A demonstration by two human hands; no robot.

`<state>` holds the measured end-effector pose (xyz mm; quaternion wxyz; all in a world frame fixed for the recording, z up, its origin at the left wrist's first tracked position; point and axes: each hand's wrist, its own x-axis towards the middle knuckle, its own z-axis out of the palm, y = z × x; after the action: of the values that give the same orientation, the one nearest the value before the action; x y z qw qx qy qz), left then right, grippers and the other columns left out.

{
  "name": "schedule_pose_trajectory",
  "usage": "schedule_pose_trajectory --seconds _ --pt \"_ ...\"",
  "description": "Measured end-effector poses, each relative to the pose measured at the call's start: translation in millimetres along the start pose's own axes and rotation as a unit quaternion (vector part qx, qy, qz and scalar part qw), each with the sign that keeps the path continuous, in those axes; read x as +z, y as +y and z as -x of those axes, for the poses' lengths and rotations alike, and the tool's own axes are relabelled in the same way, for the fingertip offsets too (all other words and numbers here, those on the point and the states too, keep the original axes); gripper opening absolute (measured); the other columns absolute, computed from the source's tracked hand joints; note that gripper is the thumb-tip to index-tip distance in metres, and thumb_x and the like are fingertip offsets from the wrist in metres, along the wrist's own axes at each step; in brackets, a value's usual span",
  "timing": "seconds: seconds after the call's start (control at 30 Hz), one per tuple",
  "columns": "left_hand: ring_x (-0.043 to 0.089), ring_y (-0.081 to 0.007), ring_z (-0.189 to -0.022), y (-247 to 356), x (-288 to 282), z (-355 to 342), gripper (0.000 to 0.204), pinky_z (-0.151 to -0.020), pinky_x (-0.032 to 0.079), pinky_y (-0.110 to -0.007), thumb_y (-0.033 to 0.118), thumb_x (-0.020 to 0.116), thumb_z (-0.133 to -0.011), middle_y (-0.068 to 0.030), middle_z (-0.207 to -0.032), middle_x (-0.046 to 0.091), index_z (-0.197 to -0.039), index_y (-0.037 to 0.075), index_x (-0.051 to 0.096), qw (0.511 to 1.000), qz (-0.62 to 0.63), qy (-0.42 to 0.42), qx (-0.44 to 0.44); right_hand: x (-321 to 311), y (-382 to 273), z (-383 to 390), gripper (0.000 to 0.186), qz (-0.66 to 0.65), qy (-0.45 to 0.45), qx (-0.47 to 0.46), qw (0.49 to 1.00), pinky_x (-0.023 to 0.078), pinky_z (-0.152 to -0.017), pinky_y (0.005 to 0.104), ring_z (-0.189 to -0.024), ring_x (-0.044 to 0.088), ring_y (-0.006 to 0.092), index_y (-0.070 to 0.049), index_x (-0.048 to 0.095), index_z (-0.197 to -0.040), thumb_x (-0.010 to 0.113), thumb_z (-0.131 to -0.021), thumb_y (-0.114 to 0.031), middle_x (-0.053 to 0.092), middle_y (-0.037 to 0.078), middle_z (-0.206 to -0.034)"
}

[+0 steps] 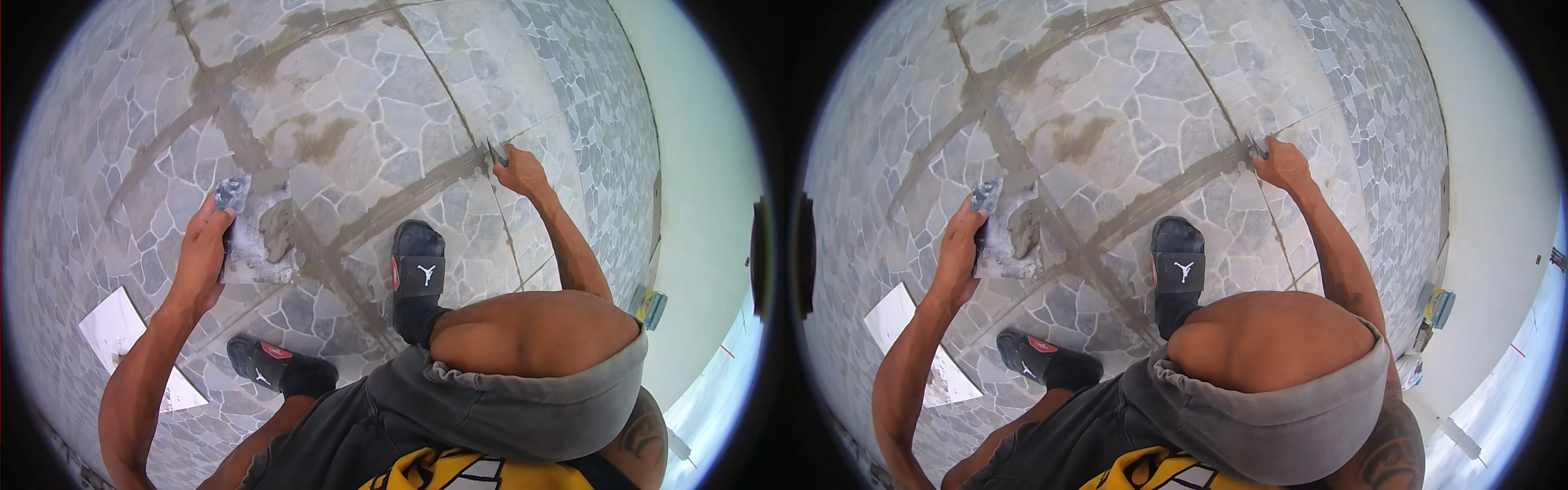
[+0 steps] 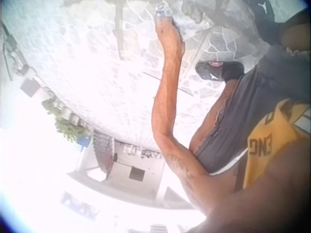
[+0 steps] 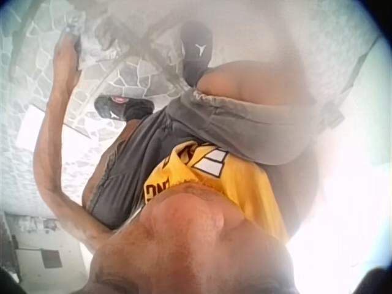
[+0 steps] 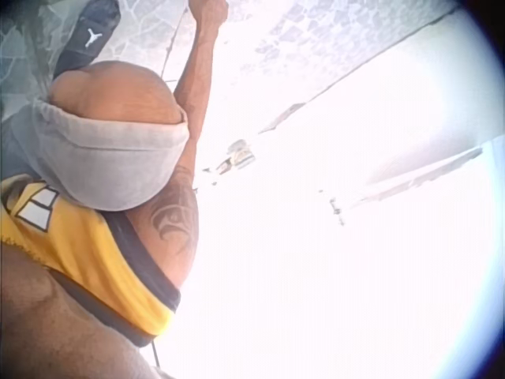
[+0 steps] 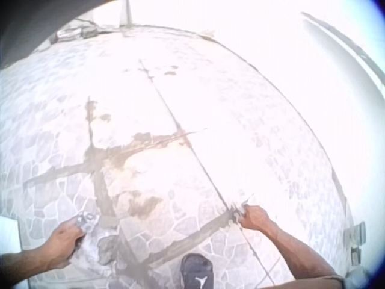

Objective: Apply mortar or grout to the seams between floor tiles using a small trowel and a putty knife.

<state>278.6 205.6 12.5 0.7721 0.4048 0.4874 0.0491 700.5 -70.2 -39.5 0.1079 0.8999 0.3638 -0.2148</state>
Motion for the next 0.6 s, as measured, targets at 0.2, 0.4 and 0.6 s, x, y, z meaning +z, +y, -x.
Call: schedule_pose_trajectory --seconds 0.2,0.4,0.6 --pt "0.058 -0.0095 -0.091 2 -11 11 0.044 -0.082 0.049 -0.027 0.01 0.041 -0.095 -0.0038 -0.109 0.06 -0.138 0.002 0.043 1.0 -0.01 0.007 -0.004 0 21 -30 0.032 0.021 0.055 -0.028 0.998 0.05 -0.078 0.0485 -0.085 0.065 0.043 0.0 0.066 -0.094 0.059 -0.075 -0.026 0.067 0.026 -0.087" --pt "0.058 -0.0093 -0.09 5 -17 11 0.044 -0.08 0.049 -0.026 0.012 0.04 -0.095 -0.0042 -0.109 0.06 -0.137 0.003 0.044 0.999 -0.029 0.027 -0.014 19 4 -47 0.032 0.041 0.052 -0.057 0.996 0.049 -0.075 0.0503 -0.081 0.063 0.0454 0.006 0.061 -0.081 0.059 -0.074 -0.025 0.064 0.03 -0.08" --pt "0.058 -0.0093 -0.087 10 -16 5 0.042 -0.078 0.049 -0.026 0.013 0.04 -0.095 -0.0032 -0.104 0.061 -0.136 0.003 0.046 0.999 -0.016 0.024 -0.015 35 -55 -23 0.03 0.033 0.024 -0.107 0.993 0.052 -0.075 0.0504 -0.079 0.064 0.045 0.005 0.063 -0.076 0.059 -0.073 -0.024 0.064 0.03 -0.078"
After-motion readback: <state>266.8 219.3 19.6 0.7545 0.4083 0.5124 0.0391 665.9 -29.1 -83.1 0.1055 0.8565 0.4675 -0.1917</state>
